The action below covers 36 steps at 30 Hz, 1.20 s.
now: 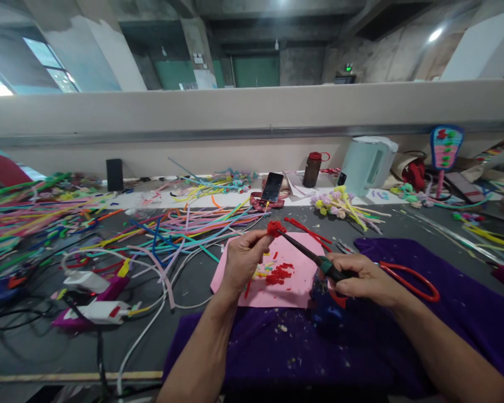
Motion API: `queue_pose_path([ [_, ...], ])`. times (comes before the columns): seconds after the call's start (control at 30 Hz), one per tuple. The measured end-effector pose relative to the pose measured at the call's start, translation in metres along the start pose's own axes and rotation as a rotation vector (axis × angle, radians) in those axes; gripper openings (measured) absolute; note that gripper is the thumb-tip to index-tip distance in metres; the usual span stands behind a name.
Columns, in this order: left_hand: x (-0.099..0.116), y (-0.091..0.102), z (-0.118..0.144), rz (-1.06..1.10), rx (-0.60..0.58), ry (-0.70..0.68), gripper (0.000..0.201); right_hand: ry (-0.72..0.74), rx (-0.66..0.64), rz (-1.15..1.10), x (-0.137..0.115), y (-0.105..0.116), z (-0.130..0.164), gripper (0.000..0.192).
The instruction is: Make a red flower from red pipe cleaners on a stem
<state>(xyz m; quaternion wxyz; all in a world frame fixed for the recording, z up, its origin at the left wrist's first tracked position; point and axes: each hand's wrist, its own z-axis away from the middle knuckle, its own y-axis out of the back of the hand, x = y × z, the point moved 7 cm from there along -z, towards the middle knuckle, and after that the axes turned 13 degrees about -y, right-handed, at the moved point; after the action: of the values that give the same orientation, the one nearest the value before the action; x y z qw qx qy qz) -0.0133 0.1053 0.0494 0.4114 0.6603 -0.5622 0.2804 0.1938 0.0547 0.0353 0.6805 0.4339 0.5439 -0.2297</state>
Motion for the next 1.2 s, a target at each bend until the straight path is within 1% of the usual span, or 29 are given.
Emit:
queue_pose_path([
  [0.13, -0.001, -0.001, 0.0, 0.009, -0.006, 0.002, 0.021, -0.112, -0.073, -0.19, 0.013, -0.002, -0.002, 0.029],
  [0.23, -0.001, -0.001, -0.001, 0.026, 0.0, 0.006, 0.02, -0.16, -0.111, -0.273, 0.017, -0.005, -0.003, 0.032],
  [0.57, -0.002, -0.001, -0.001, 0.011, -0.002, 0.008, 0.02, -0.163, -0.148, -0.4, 0.02, -0.005, -0.004, 0.025],
  [0.67, -0.003, -0.001, -0.001, -0.006, -0.013, 0.017, 0.02, -0.145, -0.137, -0.365, 0.017, -0.004, -0.006, 0.024],
  [0.83, 0.0, 0.0, -0.002, -0.023, -0.013, 0.016, 0.021, -0.041, -0.068, -0.194, 0.004, 0.002, -0.008, 0.027],
  [0.97, 0.0, 0.004, -0.003, 0.028, 0.03, 0.029, 0.02, 0.0, -0.054, -0.066, 0.0, 0.004, -0.004, 0.026],
  [1.07, -0.007, 0.003, 0.0, 0.167, 0.036, 0.116, 0.023, 0.021, -0.049, -0.031, -0.003, 0.004, 0.0, 0.029],
  [1.13, -0.011, -0.001, 0.002, 0.259, -0.001, 0.191, 0.026, 0.033, -0.033, -0.014, -0.005, 0.005, 0.002, 0.031],
  [1.2, -0.012, -0.005, 0.004, 0.324, -0.037, 0.234, 0.028, 0.046, -0.026, 0.012, -0.007, 0.004, 0.003, 0.031],
])
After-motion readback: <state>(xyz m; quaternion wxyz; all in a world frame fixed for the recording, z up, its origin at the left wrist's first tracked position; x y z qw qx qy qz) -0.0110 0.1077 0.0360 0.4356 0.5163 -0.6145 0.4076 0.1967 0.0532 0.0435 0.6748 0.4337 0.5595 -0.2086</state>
